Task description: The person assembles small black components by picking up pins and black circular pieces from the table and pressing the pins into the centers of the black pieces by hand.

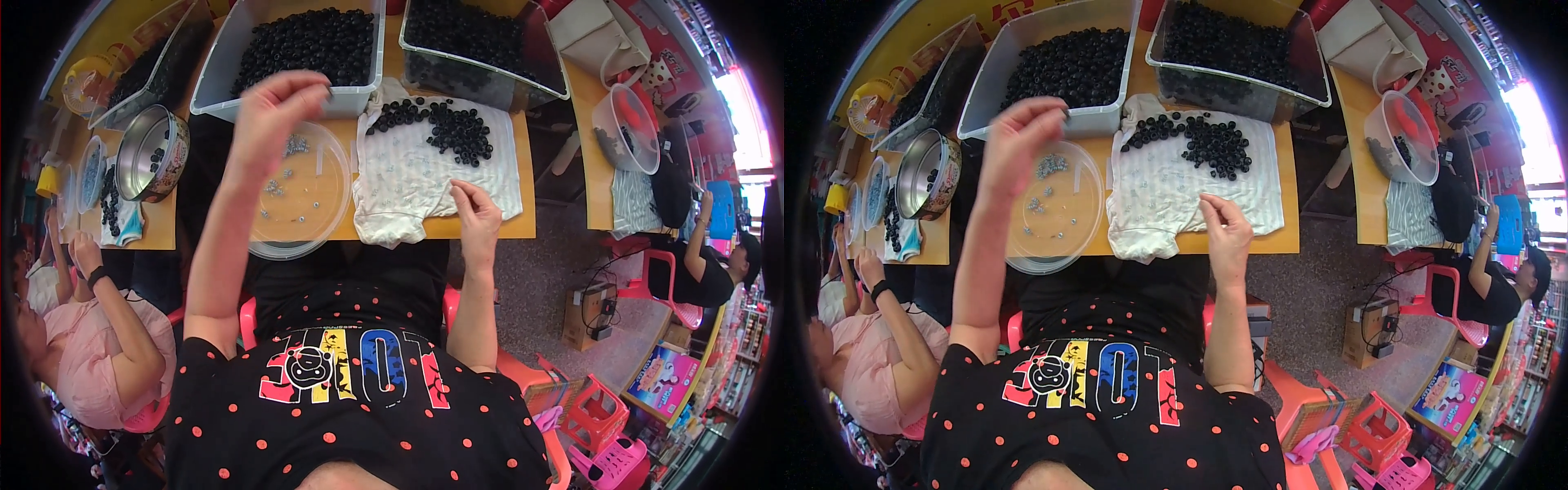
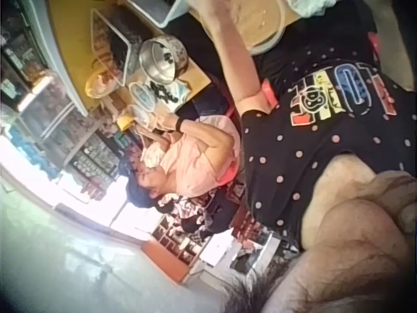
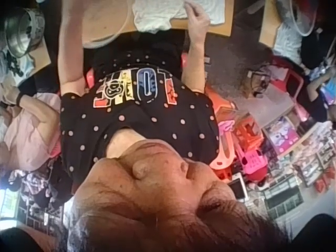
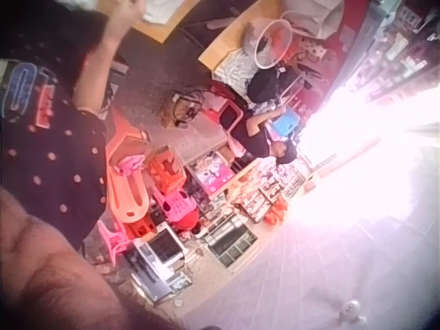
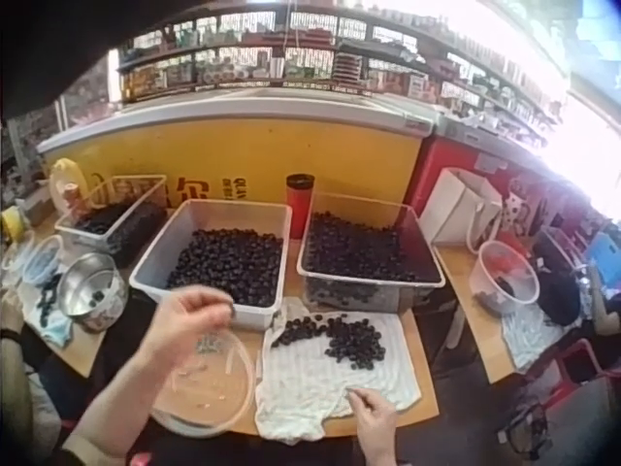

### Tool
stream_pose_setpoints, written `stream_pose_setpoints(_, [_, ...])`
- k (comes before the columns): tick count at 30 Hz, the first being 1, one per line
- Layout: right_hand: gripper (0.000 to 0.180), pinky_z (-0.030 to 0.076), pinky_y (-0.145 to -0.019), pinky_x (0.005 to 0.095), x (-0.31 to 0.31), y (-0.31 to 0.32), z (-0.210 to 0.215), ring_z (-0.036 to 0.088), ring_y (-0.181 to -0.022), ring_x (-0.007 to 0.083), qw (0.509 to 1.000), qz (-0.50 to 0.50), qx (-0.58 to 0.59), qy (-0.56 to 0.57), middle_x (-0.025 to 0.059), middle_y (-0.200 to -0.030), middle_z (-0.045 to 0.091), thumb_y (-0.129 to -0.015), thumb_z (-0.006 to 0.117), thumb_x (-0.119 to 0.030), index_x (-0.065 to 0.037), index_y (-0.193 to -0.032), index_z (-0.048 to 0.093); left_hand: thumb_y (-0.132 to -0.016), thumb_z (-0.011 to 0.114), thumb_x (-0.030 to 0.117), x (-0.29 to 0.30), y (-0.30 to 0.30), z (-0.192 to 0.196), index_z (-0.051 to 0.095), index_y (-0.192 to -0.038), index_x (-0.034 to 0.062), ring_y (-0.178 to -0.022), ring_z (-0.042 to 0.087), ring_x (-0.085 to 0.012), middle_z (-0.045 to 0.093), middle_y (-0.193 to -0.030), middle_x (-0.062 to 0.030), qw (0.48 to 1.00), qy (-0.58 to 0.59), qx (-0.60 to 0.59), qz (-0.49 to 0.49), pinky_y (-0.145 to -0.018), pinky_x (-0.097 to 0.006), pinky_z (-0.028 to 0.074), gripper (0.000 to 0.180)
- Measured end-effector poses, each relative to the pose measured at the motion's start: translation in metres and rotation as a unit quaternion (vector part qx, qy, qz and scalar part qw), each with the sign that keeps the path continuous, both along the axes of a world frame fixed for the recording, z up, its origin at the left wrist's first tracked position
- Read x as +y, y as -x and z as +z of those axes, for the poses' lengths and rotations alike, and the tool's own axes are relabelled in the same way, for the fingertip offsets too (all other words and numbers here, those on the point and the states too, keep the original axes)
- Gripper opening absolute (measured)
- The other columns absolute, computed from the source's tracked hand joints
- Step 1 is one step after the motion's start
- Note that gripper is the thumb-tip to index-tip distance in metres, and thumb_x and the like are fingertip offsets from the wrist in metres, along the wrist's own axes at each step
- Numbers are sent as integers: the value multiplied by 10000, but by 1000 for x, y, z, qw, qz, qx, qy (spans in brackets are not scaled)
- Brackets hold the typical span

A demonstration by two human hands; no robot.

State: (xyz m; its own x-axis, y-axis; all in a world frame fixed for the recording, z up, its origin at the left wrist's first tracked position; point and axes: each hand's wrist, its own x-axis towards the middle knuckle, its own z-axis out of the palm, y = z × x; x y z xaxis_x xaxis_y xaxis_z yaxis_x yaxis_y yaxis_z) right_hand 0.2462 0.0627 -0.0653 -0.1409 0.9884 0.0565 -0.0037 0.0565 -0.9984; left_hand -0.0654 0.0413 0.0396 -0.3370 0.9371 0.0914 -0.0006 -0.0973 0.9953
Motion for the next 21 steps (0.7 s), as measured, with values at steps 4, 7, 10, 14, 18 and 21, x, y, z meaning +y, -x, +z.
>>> stream_pose_setpoints(4, [168,459,-665,282,14,-6,11,563,-706,154,967,-43,-238,-81,83,-865,648,-838,686,-68,-23,-999,703,-852,692,119,23,60,10,689,-1090,41,-961,640,-132,691,-1042,-67,959,-9,254,127,-859,-252,485,251])
stream_pose_setpoints(7, [162,467,-700,317,31,-16,0,602,-766,214,925,-69,-332,-174,101,-870,647,-824,691,-89,-14,-967,701,-836,696,115,17,45,6,679,-1126,69,-1151,583,-203,624,-1228,-114,878,-81,443,165,-987,-307,432,294])
stream_pose_setpoints(10, [178,454,-784,363,48,-18,-13,610,-872,260,878,-96,-403,-241,98,-909,650,-801,706,-126,-31,-951,698,-842,681,98,-2,10,1,681,-1107,66,-1220,534,-247,584,-1280,-131,920,-73,364,123,-1028,-333,400,268])
stream_pose_setpoints(14, [214,416,-863,393,62,-21,-20,589,-956,264,857,-90,-457,-219,84,-957,649,-787,722,-184,-69,-965,697,-845,668,44,-25,-34,-23,691,-1046,54,-1120,584,-215,626,-1179,-109,960,-69,261,76,-966,-307,441,202])
stream_pose_setpoints(18, [206,439,-840,388,56,-14,-13,600,-920,279,862,-83,-442,-234,96,-953,651,-768,736,-148,-50,-943,690,-855,654,5,-45,-69,-35,681,-1007,13,-1019,608,-159,646,-1103,-84,966,-92,233,63,-883,-270,480,155])
stream_pose_setpoints(21, [214,464,-781,335,34,-1,16,597,-833,228,922,-49,-318,-214,87,-949,653,-752,746,-73,-25,-951,681,-865,650,8,-52,-91,-58,670,-998,-5,-940,634,-148,668,-1030,-80,998,-20,63,-12,-831,-261,498,135])
